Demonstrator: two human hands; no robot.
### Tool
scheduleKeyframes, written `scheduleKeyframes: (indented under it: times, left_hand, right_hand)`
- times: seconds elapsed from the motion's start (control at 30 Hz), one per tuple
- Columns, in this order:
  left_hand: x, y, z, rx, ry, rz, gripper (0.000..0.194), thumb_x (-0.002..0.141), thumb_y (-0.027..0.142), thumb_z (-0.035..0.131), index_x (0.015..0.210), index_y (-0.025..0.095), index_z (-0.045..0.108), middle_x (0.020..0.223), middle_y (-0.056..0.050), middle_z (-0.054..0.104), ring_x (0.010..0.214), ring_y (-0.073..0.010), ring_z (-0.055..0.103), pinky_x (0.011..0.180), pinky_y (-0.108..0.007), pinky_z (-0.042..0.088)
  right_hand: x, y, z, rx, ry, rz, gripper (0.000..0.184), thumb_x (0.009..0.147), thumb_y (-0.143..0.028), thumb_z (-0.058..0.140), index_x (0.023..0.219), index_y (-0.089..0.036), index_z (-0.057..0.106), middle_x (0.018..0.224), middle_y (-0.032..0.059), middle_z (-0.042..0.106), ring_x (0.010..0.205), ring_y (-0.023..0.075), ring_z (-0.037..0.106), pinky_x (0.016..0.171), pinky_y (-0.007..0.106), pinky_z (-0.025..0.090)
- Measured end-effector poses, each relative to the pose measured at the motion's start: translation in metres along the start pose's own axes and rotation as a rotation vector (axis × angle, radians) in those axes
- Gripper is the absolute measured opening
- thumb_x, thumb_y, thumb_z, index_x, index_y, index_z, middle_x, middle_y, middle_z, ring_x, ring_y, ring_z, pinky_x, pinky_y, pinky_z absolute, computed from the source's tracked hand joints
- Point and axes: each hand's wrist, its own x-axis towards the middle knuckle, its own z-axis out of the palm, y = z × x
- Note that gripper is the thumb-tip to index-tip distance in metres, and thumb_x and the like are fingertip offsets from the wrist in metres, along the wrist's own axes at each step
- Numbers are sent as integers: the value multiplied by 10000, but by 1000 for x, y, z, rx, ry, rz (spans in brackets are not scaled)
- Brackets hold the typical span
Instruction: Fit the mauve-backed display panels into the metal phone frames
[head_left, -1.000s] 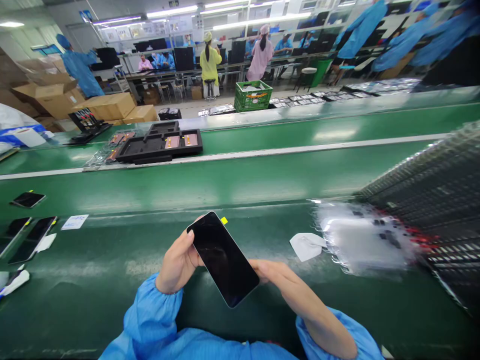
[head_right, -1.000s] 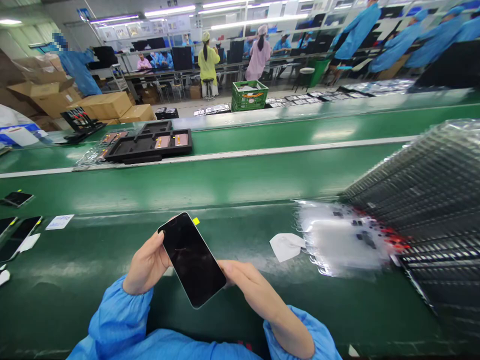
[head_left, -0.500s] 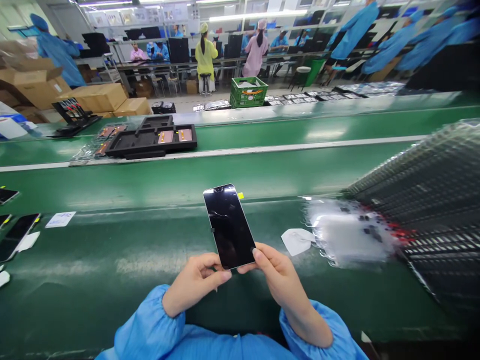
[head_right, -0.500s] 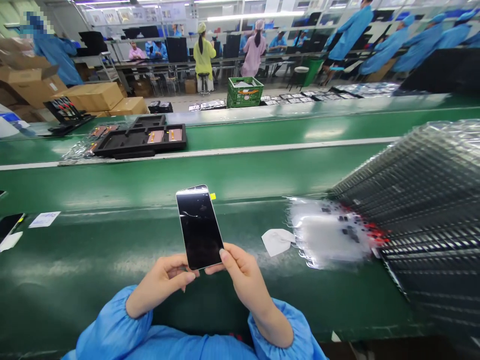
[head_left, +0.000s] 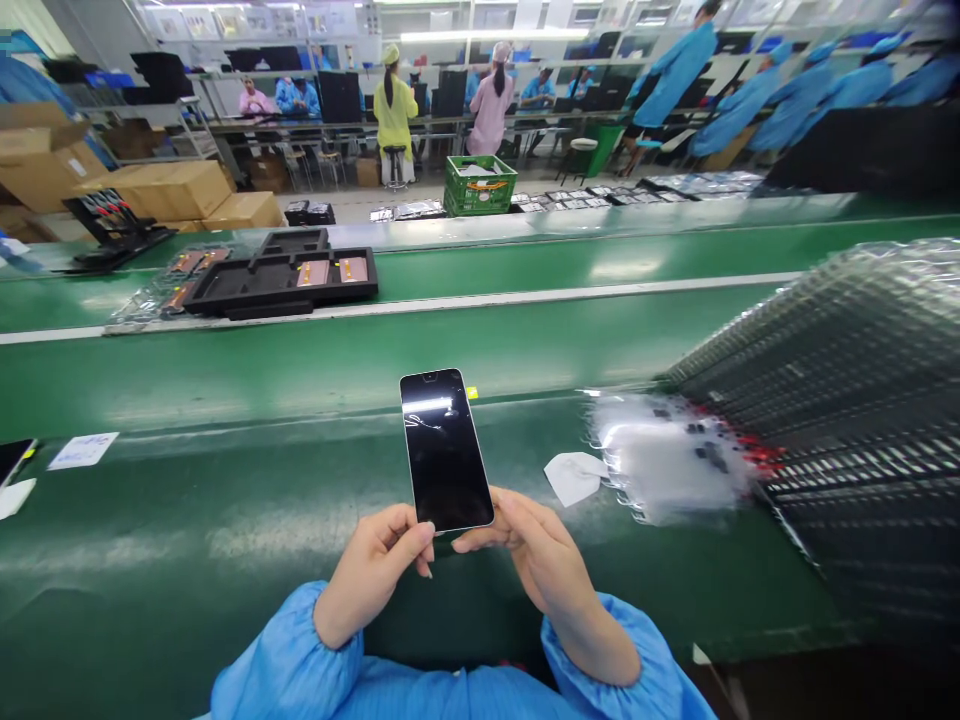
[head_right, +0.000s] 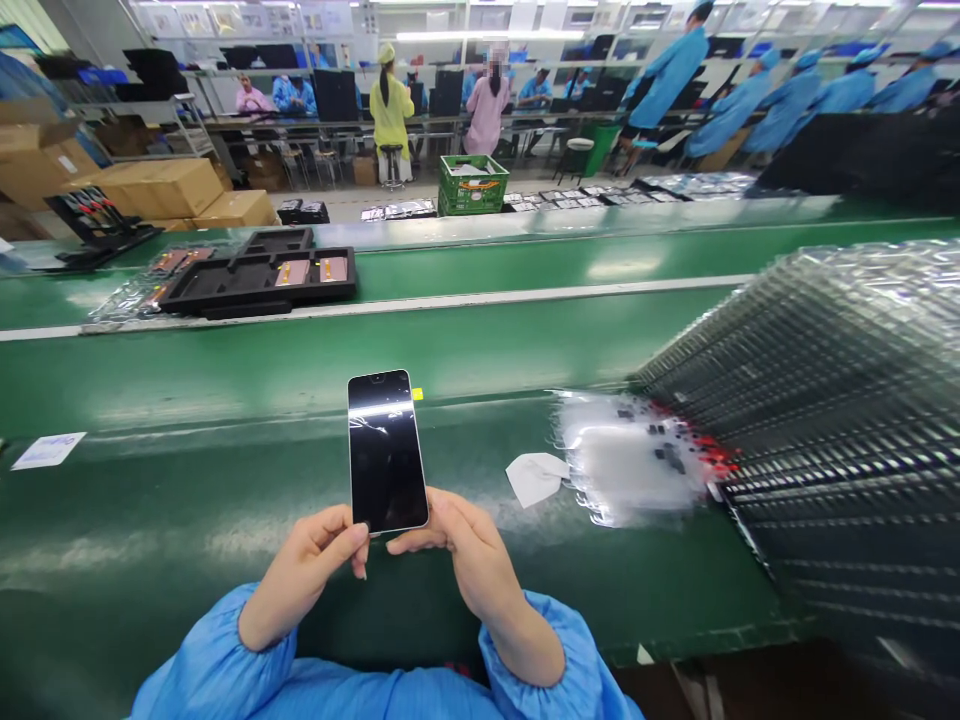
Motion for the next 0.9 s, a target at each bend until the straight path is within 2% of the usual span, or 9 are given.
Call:
scheduleKeyframes:
  times: [0.33,0.5,0.67,0.8,0.9]
  left_hand:
    - [0,1,-1,-24,-26,-6,459,928,499,473,710,99,527,675,-62,572,657,-109,540,694,-250,410]
    - [-2,-3,-1,-78,-15,-1,465,935,504,491,709,98,522,665,-49,566,651,-102,543,693,-248,399]
    - [-1,-1,0,-196,-18,-26,468,927,505,529,704,94,502,678,-38,547,637,-86,541,689,-232,419]
    - [-2,4,0,-158,-11,-13,479,926,517,521,696,97,500,668,-37,545,642,-83,539,693,-224,426]
    - [-3,4,0,-142,-9,1,471,937,507,508,703,97,508,677,-39,552,649,-81,539,692,-221,427]
  right_hand:
    - [1,-2,-6,-11,-120,-17,497,952,-510,482,1188,-105,646,1126,173,639,856,248,683,851,376,507]
    - [-1,0,-9,-86,-185,-72,395,972,-394,490,1261,-159,622,1128,139,648,902,213,680,848,341,514]
    - [-2,3,-9,-341,-161,-187,346,992,-321,495,1282,-136,533,921,83,695,886,125,679,884,256,512]
    - [-3,1,-1,-310,-146,-233,318,940,-224,578,1248,-167,518,955,36,690,893,76,670,850,174,532]
    - [-3,0,3,-288,-141,-216,391,909,-192,615,1276,-170,482,1022,41,682,928,89,670,888,193,542]
